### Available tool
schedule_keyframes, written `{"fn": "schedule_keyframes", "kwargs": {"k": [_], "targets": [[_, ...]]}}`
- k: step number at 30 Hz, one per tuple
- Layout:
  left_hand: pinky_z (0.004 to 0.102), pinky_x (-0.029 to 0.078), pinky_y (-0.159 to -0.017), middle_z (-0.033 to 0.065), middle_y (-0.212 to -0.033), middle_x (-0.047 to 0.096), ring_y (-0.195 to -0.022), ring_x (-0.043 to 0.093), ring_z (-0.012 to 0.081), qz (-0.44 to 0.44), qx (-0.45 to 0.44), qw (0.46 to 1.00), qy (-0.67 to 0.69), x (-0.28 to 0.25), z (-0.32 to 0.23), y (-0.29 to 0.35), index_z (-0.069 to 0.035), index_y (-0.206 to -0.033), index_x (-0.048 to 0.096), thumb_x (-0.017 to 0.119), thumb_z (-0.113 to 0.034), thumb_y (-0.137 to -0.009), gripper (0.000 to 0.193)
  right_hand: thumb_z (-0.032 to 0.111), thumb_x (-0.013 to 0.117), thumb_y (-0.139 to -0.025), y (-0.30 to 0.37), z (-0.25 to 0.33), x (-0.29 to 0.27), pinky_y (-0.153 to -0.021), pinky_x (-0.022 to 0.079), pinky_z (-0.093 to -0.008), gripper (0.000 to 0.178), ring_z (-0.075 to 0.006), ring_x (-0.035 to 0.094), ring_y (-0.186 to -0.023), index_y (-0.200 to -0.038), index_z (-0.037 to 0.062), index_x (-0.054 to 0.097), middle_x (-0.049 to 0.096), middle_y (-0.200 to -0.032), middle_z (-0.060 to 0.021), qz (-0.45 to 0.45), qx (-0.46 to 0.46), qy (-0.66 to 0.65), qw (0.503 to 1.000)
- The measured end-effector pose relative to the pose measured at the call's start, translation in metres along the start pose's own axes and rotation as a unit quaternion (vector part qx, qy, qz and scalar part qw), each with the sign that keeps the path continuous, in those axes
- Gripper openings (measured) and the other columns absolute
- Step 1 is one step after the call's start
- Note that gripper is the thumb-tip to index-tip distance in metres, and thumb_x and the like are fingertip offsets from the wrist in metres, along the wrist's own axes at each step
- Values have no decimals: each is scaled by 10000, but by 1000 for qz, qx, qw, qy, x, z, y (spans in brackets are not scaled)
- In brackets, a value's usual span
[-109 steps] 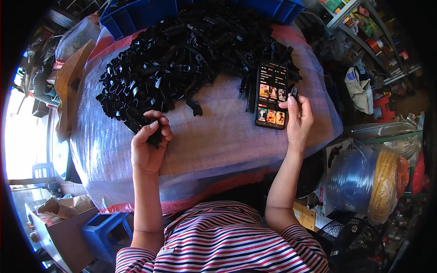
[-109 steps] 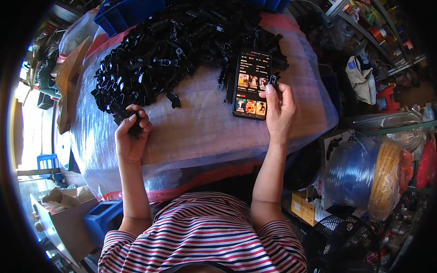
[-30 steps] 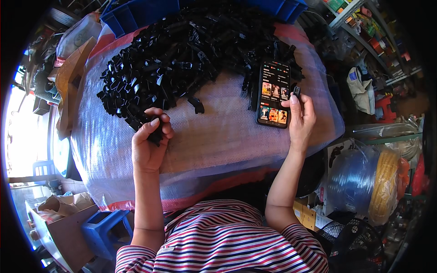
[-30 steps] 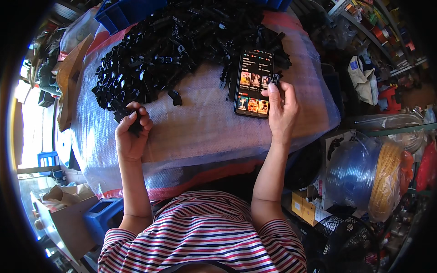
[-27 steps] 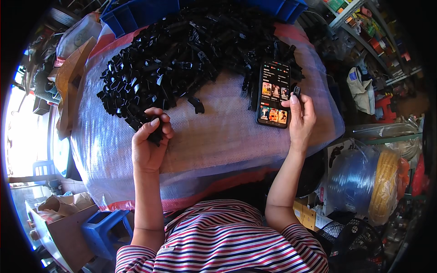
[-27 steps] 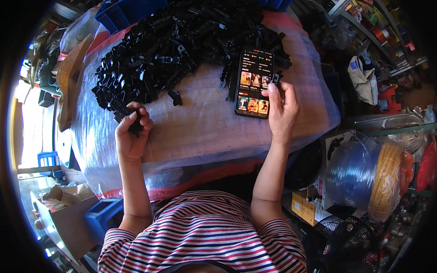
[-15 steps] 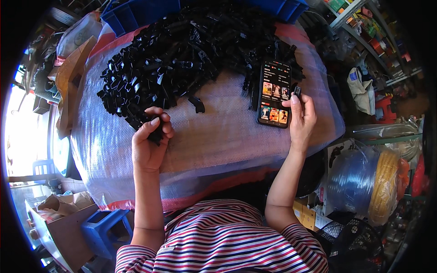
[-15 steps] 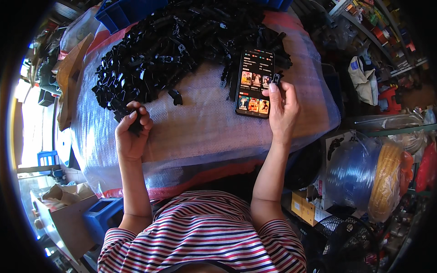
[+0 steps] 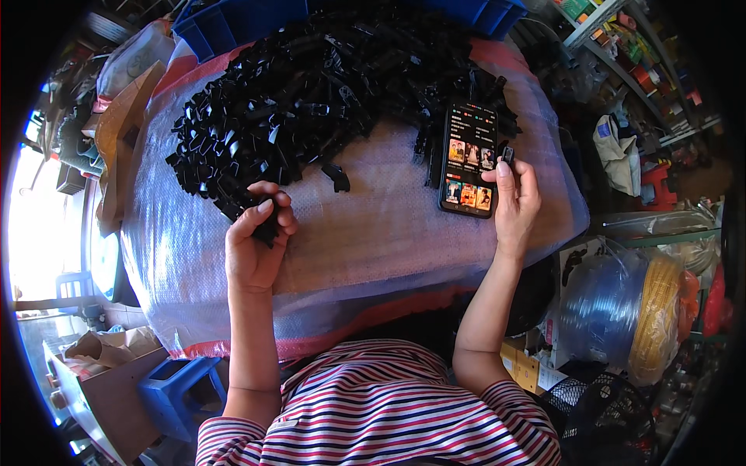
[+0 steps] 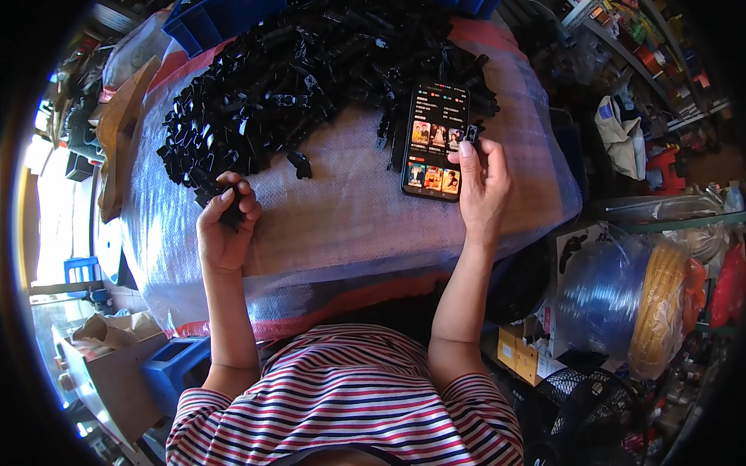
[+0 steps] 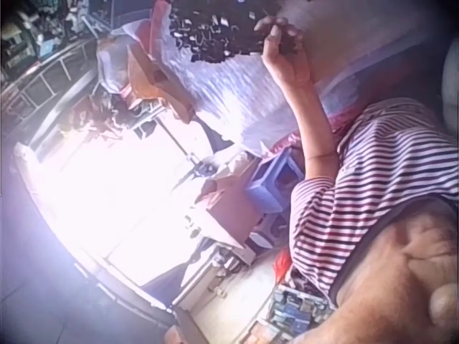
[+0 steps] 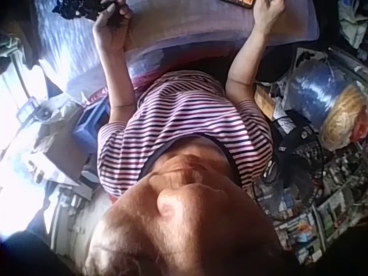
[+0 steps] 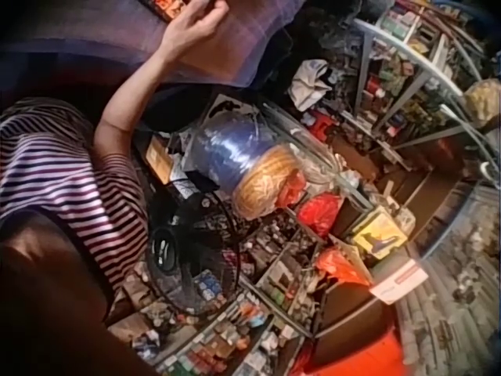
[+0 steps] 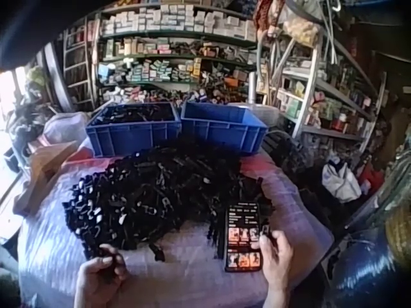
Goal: The recorder is assembling small black plastic components by hand at a workbench.
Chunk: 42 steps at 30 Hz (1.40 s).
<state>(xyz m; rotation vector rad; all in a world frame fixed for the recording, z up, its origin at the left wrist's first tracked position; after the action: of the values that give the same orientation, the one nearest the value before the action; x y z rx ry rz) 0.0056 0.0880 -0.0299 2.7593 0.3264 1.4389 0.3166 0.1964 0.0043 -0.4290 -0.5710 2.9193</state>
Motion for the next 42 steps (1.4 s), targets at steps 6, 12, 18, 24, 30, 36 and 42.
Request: {"fn": "schedule_keyframes", "kwargs": {"k": [6, 12, 18, 24, 30, 36, 42], "targets": [[286, 455, -641, 116, -860, 571, -698, 541, 181, 1, 0, 1000, 0, 0, 0, 0, -4, -1002, 518, 543, -49, -782, 226, 189, 522, -898, 0, 0, 0, -699, 425, -219, 192, -89, 562, -724, -941, 2, 536, 616, -738, -52, 0, -3, 2, 1000], [287, 453, -640, 117, -861, 572, -698, 540, 181, -1, 1, 1000, 0, 0, 0, 0, -3, -1004, 517, 541, -46, -783, 227, 188, 521, -898, 0, 0, 0, -693, 425, -218, 190, -86, 560, -722, -942, 4, 538, 615, -733, -48, 0, -6, 6, 1000], [289, 453, -643, 119, -862, 571, -700, 539, 182, 1, 1, 1000, 1, 0, 0, 0, -4, -1006, 515, 536, -45, -785, 226, 191, 518, -900, 0, 1, 0, -688, 423, -217, 193, -83, 556, -718, -939, 3, 539, 614, -731, -47, 1, -4, 11, 1000], [293, 453, -639, 120, -859, 567, -691, 534, 185, -4, -1, 1000, 4, 1, 0, 0, -5, -1001, 512, 533, -44, -783, 223, 194, 518, -900, 0, 1, 0, -687, 417, -214, 195, -80, 546, -715, -935, 4, 539, 616, -734, -48, 2, -7, 7, 1000], [296, 451, -627, 126, -842, 565, -669, 530, 190, 7, -2, 1000, -2, -2, 1, 0, -4, -999, 507, 529, -46, -782, 222, 190, 519, -901, 0, 2, -1, -690, 417, -215, 191, -77, 538, -705, -936, 3, 536, 621, -742, -51, 1, -8, 10, 1000], [296, 449, -618, 129, -833, 565, -659, 529, 192, 7, -6, 1000, -1, -3, 1, 0, -5, -1004, 504, 524, -45, -784, 224, 185, 522, -899, 1, 0, -1, -692, 418, -214, 185, -80, 548, -709, -937, 5, 535, 621, -741, -53, 1, -5, 7, 1000], [289, 451, -627, 128, -858, 565, -676, 527, 187, 6, -5, 1000, 5, -2, 1, 0, -7, -1006, 505, 524, -42, -789, 221, 184, 523, -898, 1, 0, -1, -684, 414, -210, 187, -78, 548, -701, -932, 0, 537, 616, -728, -50, -4, -3, -1, 1000]]}}
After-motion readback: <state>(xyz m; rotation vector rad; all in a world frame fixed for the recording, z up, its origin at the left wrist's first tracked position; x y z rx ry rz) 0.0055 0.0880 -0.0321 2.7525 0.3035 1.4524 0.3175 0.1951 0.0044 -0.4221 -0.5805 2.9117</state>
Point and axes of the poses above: each hand's wrist, its own y-axis away from the middle knuckle, its own x-axis out of the palm, z = x × y, the point moved 5 cm from there along -y, towards the middle knuckle
